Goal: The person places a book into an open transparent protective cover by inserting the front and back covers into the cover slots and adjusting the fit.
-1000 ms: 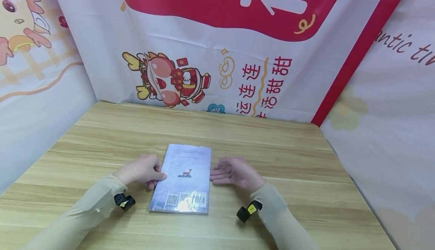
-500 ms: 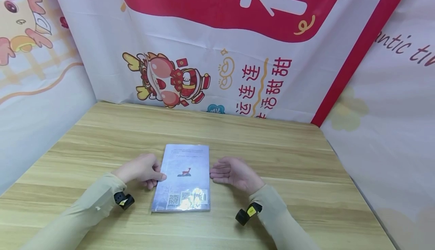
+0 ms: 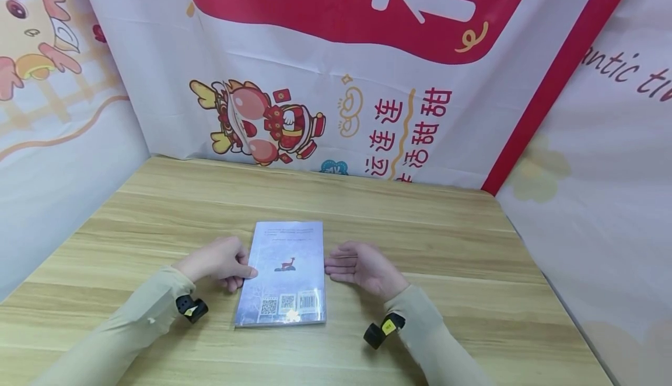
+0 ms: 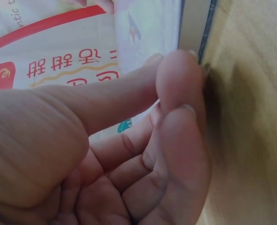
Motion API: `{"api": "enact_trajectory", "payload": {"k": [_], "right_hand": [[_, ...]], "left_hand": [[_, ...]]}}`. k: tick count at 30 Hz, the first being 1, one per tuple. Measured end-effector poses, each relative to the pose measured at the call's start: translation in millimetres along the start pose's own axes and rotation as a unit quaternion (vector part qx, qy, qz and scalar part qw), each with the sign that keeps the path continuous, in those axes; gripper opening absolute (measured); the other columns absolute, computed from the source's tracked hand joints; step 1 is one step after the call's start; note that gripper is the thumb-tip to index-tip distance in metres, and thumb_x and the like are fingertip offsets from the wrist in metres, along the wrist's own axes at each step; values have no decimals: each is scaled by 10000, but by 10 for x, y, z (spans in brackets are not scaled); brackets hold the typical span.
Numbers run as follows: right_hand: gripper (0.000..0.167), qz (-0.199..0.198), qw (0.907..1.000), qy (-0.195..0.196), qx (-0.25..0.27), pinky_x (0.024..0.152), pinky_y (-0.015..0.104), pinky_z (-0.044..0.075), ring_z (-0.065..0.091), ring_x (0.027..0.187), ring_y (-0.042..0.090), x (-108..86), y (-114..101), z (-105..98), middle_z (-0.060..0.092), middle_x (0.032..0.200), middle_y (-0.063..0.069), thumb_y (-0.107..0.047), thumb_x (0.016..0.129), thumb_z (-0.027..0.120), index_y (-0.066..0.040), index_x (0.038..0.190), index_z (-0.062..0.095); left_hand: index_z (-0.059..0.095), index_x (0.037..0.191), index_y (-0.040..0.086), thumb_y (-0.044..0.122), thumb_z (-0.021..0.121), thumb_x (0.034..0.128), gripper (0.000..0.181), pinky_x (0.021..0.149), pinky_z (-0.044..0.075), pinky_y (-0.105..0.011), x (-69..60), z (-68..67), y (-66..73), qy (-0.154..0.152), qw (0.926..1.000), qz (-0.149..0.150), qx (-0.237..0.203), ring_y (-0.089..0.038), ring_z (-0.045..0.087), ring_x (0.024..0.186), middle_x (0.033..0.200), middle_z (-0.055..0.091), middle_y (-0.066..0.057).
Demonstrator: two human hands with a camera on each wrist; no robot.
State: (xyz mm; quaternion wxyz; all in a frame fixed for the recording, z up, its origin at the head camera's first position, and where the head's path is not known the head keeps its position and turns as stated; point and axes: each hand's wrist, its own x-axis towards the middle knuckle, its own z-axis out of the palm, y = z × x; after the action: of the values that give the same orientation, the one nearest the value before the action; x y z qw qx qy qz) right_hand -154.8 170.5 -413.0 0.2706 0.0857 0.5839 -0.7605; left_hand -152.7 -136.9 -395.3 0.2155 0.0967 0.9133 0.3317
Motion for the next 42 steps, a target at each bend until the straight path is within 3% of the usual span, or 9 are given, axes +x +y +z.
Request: {"api": "enact_trajectory", "payload": {"k": [9,23,28,33,42], "right_hand": [[408,-214,9997,-115,49,982,490,466,572,1150,408,23,53,7,541,1263,345,-106,1008,458,176,1301,427],[407,-266,9990,-34,-349,960,475,487,612,1085,369,20,64,62,550,1251,339,-78,998,474,167,1319,419],[365,-217,9989,-197,-361,955,466,491,638,1018,328,20,71,51,610,1172,285,-61,974,529,156,1264,478],[310,-132,9954,-541,-777,912,448,513,650,976,305,18,87,54,662,1103,226,-38,926,614,120,1190,577],[341,-153,9916,-745,-1046,831,448,556,657,1006,353,-3,125,90,645,1154,252,-39,973,553,112,1275,511]], "left_hand": [[616,654,13,106,755,867,271,481,514,-228,10,-12,-24,-83,10000,42,33,-164,638,500,580,643,-75],[620,678,23,115,754,871,252,484,508,-228,34,-8,-26,-125,9999,-24,25,-158,642,512,596,650,-70],[619,668,35,120,754,873,260,476,498,-221,23,-7,-14,-178,9998,-25,20,-154,637,511,596,650,-66],[613,663,44,148,755,874,275,488,513,-232,29,10,7,-348,9994,17,-82,-152,643,520,611,660,-60],[599,652,41,159,760,872,297,503,536,-252,34,45,-4,-412,9990,10,-174,-157,645,518,618,665,-67]]}}
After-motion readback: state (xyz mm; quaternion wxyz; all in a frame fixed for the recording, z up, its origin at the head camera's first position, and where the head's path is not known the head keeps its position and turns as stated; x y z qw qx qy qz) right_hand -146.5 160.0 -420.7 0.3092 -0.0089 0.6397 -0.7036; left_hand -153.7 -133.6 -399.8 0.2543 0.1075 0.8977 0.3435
